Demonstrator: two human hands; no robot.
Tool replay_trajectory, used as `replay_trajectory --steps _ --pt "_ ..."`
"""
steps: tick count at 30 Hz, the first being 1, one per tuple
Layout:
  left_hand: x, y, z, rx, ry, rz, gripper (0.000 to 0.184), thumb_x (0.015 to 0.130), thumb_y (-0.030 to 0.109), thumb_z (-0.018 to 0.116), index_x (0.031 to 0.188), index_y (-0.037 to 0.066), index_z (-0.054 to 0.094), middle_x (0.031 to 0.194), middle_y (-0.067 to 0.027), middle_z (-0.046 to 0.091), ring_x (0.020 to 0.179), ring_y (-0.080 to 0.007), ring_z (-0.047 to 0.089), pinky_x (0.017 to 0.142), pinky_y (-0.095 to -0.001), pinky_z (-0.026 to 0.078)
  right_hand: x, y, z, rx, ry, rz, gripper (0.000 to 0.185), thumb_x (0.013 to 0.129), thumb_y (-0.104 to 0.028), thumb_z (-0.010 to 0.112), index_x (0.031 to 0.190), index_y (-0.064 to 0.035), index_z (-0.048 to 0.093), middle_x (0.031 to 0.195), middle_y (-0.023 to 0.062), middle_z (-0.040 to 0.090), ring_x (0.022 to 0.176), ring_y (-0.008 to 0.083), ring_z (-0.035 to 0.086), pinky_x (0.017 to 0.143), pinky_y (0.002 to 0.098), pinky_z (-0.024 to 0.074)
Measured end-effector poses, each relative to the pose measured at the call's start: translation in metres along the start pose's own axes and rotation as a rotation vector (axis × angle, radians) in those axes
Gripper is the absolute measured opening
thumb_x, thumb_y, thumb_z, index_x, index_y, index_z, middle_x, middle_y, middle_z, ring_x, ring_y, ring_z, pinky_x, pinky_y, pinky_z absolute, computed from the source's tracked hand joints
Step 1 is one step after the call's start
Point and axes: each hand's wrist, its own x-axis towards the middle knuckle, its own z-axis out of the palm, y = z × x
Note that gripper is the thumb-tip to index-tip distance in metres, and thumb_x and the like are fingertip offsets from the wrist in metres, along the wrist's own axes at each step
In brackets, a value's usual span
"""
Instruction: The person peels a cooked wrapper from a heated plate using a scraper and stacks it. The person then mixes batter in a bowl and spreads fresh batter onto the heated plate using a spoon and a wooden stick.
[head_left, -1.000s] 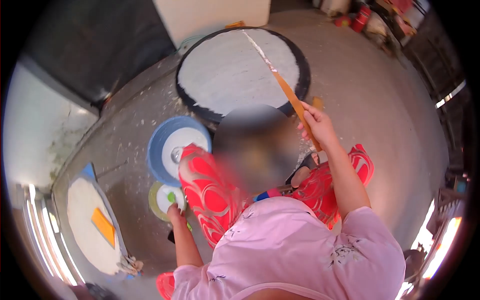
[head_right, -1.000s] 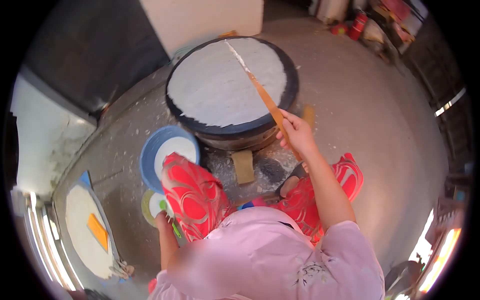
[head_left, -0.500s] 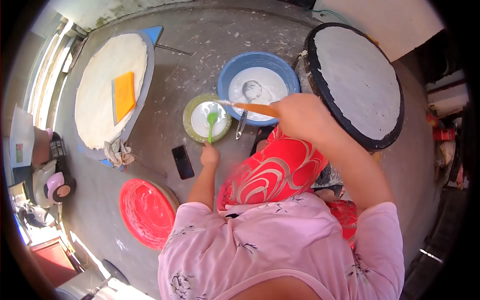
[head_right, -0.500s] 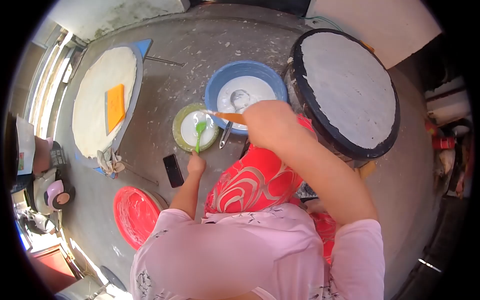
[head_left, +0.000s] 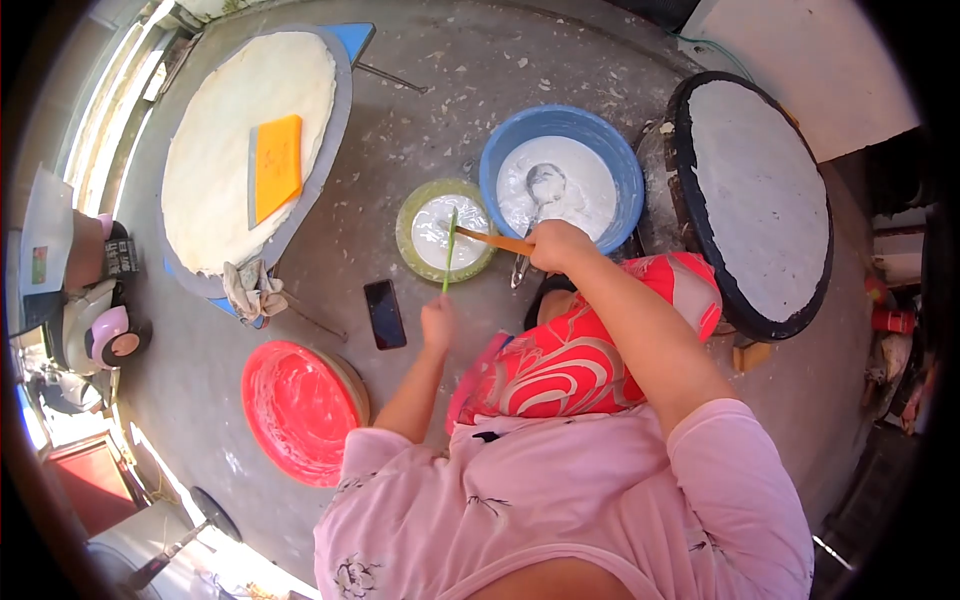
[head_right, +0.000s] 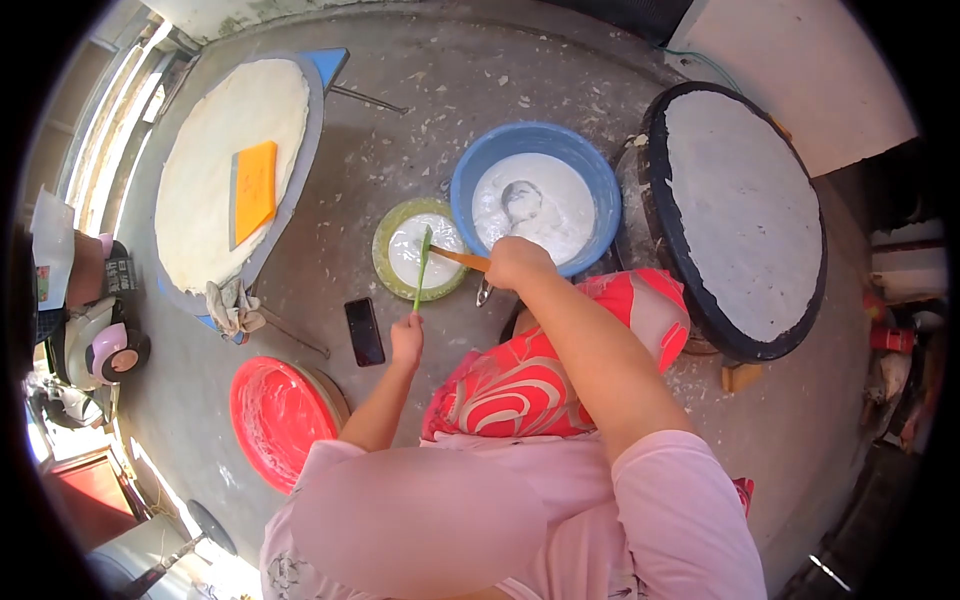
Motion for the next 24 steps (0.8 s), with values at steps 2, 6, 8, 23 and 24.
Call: replay_trajectory --steps 2,6,8,23,24 --pt "0.034 -0.004 0.007 0.078 0.048 -0.042 0.034 0.084 0.025 0.047 0.077 -0.005 0.06 0.074 -0.028 0.056 0.074 -0.0436 0.055 0.065 -0.0457 0.043 -0.003 0.001 -0.004 0.021 -0.015 0.031 0.027 0.068 -0.013 0.057 0.092 -0.0023 0.064 0.094 0.0159 0.062 0.089 0.0293 0.06 0.076 0.0364 0.048" --pt "0.058 -0.017 0.011 0.102 0.134 -0.135 0.035 0.084 0.027 0.048 0.076 -0.004 0.06 0.073 -0.0276 0.056 0.073 -0.042 0.057 0.065 -0.0444 0.044 -0.006 0.008 0.001 -0.104 0.037 -0.093 0.024 0.07 -0.011 0.057 0.092 -0.0076 0.065 0.093 0.0154 0.062 0.089 0.0286 0.06 0.077 0.0362 0.0476" --pt "0.052 -0.014 0.01 0.02 0.106 -0.202 0.035 0.084 0.027 0.048 0.076 -0.004 0.06 0.073 -0.0278 0.056 0.074 -0.0415 0.057 0.065 -0.0438 0.044 -0.005 0.01 0.01 -0.218 0.075 -0.136 0.022 0.072 -0.011 0.056 0.092 -0.0102 0.065 0.093 0.0148 0.061 0.089 0.0281 0.059 0.076 0.0363 0.0475" --pt "0.029 0.032 -0.027 0.414 0.106 -0.112 0.029 0.081 0.032 0.051 0.083 0.006 0.064 0.077 -0.0186 0.061 0.075 -0.0364 0.059 0.065 -0.045 0.045 -0.04 0.014 -0.024 -0.165 0.194 -0.164 0.026 0.079 -0.013 0.05 0.101 -0.0173 0.063 0.095 0.0136 0.061 0.09 0.0272 0.059 0.077 0.0371 0.0467" --pt "0.026 0.038 -0.032 0.418 0.106 -0.109 0.029 0.081 0.032 0.051 0.083 0.006 0.064 0.077 -0.0186 0.061 0.075 -0.0364 0.059 0.065 -0.045 0.045 -0.039 0.015 -0.017 -0.111 0.166 -0.157 0.027 0.079 -0.013 0.05 0.101 -0.019 0.063 0.094 0.0132 0.062 0.089 0.0276 0.059 0.076 0.0372 0.0469"
